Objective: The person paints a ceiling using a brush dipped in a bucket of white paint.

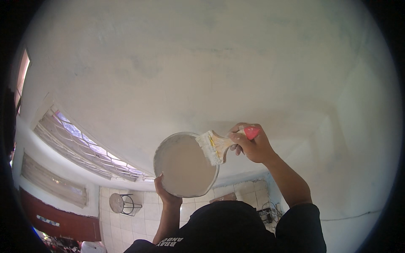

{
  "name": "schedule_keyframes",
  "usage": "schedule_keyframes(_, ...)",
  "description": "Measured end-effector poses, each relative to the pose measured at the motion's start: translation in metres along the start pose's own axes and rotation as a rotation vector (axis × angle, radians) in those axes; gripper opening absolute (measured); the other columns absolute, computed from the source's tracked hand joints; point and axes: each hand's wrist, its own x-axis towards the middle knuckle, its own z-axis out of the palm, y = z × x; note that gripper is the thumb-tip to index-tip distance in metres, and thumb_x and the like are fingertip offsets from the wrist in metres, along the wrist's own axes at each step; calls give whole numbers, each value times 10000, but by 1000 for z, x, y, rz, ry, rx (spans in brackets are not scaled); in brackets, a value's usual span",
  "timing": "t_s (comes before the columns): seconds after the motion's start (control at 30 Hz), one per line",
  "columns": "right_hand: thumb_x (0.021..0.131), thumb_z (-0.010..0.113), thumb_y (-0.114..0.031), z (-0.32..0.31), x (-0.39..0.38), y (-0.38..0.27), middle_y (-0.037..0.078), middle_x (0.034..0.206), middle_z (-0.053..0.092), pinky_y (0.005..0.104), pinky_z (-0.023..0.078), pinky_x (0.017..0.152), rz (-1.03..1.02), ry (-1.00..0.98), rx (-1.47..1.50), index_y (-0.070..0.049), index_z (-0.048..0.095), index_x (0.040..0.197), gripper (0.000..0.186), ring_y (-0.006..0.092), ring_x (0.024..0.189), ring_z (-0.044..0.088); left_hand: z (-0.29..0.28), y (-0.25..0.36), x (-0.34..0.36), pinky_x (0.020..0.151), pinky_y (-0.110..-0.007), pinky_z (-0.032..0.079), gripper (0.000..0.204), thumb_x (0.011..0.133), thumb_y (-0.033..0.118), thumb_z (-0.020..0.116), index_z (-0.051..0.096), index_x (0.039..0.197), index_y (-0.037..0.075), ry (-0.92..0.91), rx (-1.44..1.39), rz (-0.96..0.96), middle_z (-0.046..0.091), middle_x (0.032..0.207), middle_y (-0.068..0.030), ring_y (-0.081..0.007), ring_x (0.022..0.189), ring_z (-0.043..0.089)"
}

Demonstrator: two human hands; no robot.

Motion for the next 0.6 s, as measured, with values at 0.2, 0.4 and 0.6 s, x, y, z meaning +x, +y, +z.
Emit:
schedule_keyframes(0.2, 836, 530, -142, 5, 6, 10, 73, 582, 584, 193, 383, 398, 31, 1, 45, 5, 584, 801, 160, 81, 441, 520, 10, 13, 5, 696, -301, 464, 391, 792, 336, 415, 537, 984, 18, 71, -54, -5, 559, 918, -78, -187, 846, 560)
schedule_keyframes(0.4, 845, 530, -135, 9, 4, 15, 75, 594, 587, 196, 384, 400, 19, 21, 28, 10, 578, 814, 155, 80, 453, 526, 15, 15, -1, 743, -314, 455, 415, 803, 354, 390, 525, 1017, 26, 75, -87, -65, 552, 967, -84, -190, 903, 547)
schedule_keyframes(0.6, 853, 538, -136, 41, 20, -14, 69, 613, 585, 203, 395, 414, -268, 142, 92, 18, 568, 847, 157, 91, 470, 530, 1, 16, -1, 784, -335, 444, 432, 812, 363, 383, 522, 1037, 21, 57, 78, 34, 550, 1002, -97, -199, 941, 540)
